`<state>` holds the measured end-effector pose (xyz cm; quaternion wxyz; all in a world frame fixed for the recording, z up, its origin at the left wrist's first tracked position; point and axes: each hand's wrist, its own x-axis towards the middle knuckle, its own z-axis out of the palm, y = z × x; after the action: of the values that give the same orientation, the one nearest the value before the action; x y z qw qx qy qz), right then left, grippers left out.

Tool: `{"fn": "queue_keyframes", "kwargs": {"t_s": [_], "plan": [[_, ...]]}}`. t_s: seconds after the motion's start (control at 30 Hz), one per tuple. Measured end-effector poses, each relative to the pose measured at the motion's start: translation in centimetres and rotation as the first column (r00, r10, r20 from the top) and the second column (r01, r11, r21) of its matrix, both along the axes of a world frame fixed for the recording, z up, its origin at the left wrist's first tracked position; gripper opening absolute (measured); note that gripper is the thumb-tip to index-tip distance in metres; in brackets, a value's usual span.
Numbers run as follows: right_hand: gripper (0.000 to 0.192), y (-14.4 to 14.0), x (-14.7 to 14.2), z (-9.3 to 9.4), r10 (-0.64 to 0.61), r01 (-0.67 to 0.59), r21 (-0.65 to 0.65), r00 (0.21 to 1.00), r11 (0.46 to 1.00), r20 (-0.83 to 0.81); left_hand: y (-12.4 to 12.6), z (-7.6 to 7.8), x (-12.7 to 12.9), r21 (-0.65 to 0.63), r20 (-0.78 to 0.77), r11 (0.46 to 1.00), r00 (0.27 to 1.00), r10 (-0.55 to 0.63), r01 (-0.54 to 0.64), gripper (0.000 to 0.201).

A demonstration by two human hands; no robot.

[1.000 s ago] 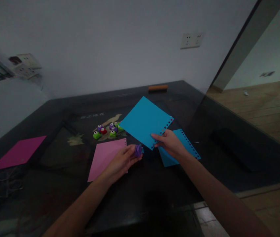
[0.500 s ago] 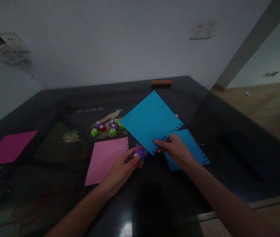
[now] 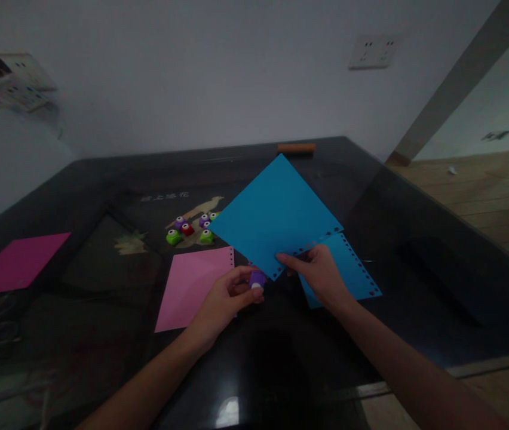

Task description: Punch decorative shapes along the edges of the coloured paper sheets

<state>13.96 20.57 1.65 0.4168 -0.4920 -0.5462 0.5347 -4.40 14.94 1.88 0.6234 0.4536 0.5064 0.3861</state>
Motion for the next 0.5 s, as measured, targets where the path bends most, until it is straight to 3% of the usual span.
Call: {"fn": "queue_keyframes", "kwargs": {"t_s": [0.5], "plan": [[0.028, -0.42, -0.15, 0.49, 0.047, -0.053, 0.036, 0.990, 0.998, 0.136, -0.01, 0.38, 0.31, -0.030, 0.014, 1.000, 1.000, 0.009, -0.009, 0.027]]}}
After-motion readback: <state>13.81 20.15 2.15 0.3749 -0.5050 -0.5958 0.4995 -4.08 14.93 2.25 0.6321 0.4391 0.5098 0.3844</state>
